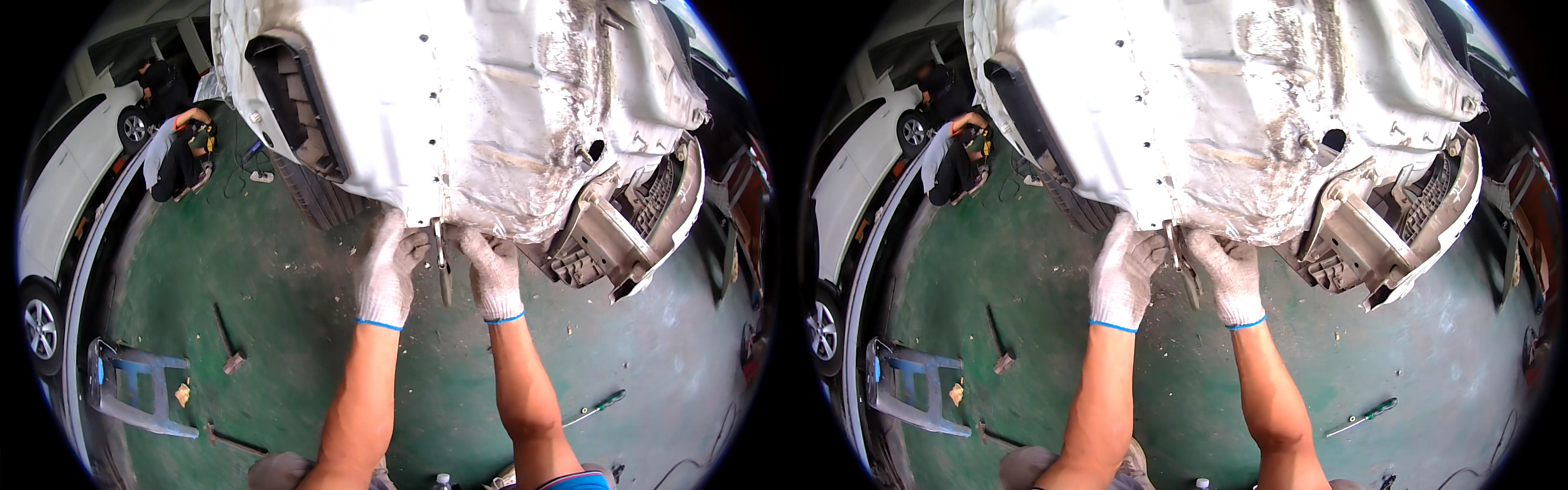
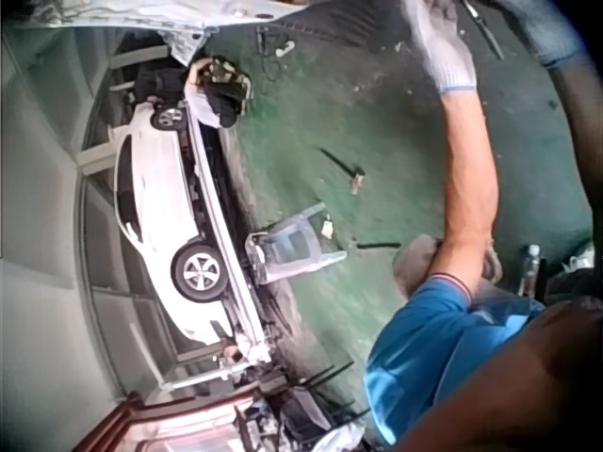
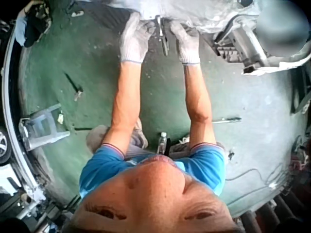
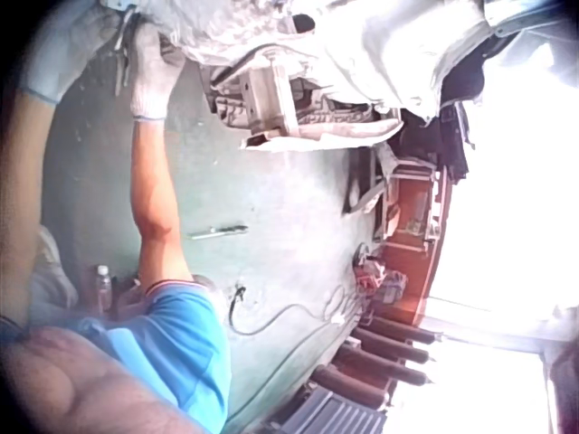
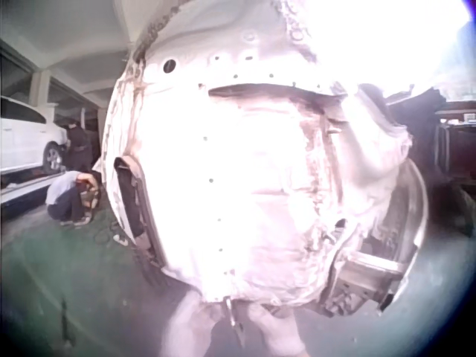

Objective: The person uses locking pliers to cut fasteners along the lower edge of a white car's front bumper. After cutting several fasteners, the person pulls the bumper away from the vehicle and removes it completely.

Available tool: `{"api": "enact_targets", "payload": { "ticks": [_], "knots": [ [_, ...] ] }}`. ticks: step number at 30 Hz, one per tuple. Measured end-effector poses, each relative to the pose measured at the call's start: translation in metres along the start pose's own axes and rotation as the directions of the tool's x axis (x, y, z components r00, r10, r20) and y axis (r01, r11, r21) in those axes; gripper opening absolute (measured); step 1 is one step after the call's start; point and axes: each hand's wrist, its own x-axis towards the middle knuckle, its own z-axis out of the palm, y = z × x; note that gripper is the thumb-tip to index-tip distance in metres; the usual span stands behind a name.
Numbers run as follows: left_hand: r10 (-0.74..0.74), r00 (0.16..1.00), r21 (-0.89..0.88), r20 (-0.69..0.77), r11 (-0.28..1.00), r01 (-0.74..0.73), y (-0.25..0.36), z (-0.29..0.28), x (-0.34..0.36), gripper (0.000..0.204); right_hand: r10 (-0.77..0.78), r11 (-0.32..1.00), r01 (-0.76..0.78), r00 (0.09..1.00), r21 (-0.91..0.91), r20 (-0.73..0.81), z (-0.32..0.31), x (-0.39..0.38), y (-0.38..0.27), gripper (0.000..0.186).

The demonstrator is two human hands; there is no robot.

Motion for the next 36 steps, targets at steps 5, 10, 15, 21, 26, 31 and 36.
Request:
{"api": "enact_targets", "payload": {
  "ticks": [5, 10, 15, 21, 26, 31, 36],
  "knots": [
    [0.643, 0.757, 0.649, -0.119, 0.627, -0.431, 0.01, 0.023, -0.02, 0.081, 0.116, 0.976, -0.091, 0.986, 0.2, -0.117, 0.032, 0.004, -0.008, 0.051],
    [0.856, 0.496, 0.804, 0.147, 0.189, -0.564, 0.05, 0.047, -0.013, 0.084, 0.027, 0.996, -0.047, 0.97, -0.077, -0.243, 0.049, 0.02, 0.006, 0.06],
    [0.802, 0.543, 0.766, 0.249, 0.18, -0.618, 0.088, 0.066, 0.012, 0.075, -0.019, 0.997, -0.001, 0.961, -0.074, -0.275, 0.058, 0.024, 0.006, 0.062],
    [0.768, 0.524, 0.832, 0.367, -0.019, -0.555, 0.108, 0.054, 0.026, 0.06, 0.043, 0.994, -0.063, 0.979, -0.095, -0.198, 0.052, 0.023, 0.007, 0.062],
    [0.677, 0.609, 0.802, 0.415, 0.044, -0.595, 0.117, 0.041, 0.026, 0.052, -0.044, 0.999, 0.038, 0.979, -0.031, -0.199, 0.05, 0.022, 0.012, 0.062],
    [0.685, 0.551, 0.745, 0.476, 0.019, -0.667, 0.11, 0.031, 0.031, 0.048, -0.001, 0.999, -0.01, 0.979, -0.052, -0.201, 0.044, 0.022, 0.015, 0.071],
    [0.772, 0.306, 0.685, 0.557, -0.219, -0.695, 0.1, 0.002, 0.029, 0.045, -0.063, 0.987, 0.036, 0.982, -0.155, -0.179, 0.037, 0.015, 0.027, 0.052]
  ]
}}
